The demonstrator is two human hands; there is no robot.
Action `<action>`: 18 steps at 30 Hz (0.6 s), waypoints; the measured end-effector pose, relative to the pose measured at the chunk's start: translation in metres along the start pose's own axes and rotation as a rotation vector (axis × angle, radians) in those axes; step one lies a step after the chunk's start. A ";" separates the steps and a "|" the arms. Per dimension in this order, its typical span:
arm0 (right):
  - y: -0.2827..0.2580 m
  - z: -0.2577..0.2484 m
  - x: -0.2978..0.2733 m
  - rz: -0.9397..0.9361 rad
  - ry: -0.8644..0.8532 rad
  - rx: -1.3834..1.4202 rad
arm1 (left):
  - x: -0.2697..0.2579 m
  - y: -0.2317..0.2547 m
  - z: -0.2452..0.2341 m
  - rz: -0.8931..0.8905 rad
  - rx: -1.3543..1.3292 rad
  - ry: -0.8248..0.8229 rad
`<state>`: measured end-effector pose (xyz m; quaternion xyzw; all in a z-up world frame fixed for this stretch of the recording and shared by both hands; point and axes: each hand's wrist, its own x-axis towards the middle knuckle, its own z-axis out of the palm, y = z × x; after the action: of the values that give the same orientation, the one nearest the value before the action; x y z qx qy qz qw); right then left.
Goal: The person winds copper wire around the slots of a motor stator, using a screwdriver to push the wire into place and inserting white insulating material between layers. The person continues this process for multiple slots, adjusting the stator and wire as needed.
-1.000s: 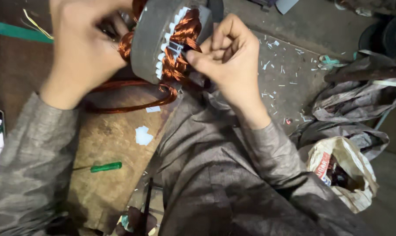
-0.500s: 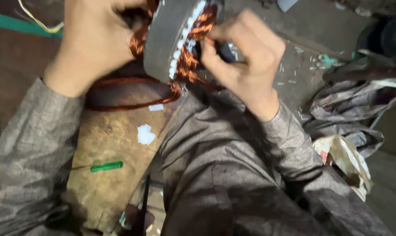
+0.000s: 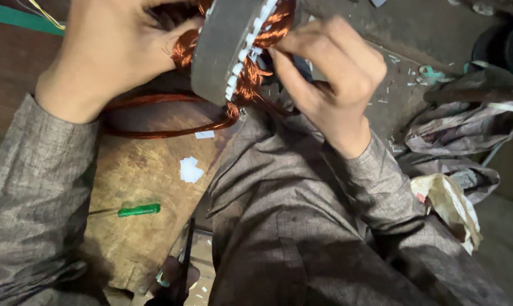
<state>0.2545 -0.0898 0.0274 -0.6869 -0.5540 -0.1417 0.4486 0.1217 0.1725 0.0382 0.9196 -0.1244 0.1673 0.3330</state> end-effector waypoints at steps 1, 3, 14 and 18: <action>0.001 -0.001 0.000 -0.006 -0.017 0.013 | 0.000 0.000 0.001 0.001 -0.011 0.000; 0.001 -0.001 0.004 -0.005 -0.052 0.013 | -0.001 0.002 0.000 0.009 0.003 0.003; -0.010 0.005 0.009 0.336 0.067 0.058 | -0.005 -0.009 0.014 -0.289 -0.068 0.164; -0.012 0.004 0.016 0.553 0.116 0.264 | -0.003 0.018 -0.003 -0.273 0.162 0.075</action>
<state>0.2488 -0.0765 0.0418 -0.7380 -0.3332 0.0199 0.5864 0.1126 0.1611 0.0495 0.9449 0.0283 0.1641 0.2818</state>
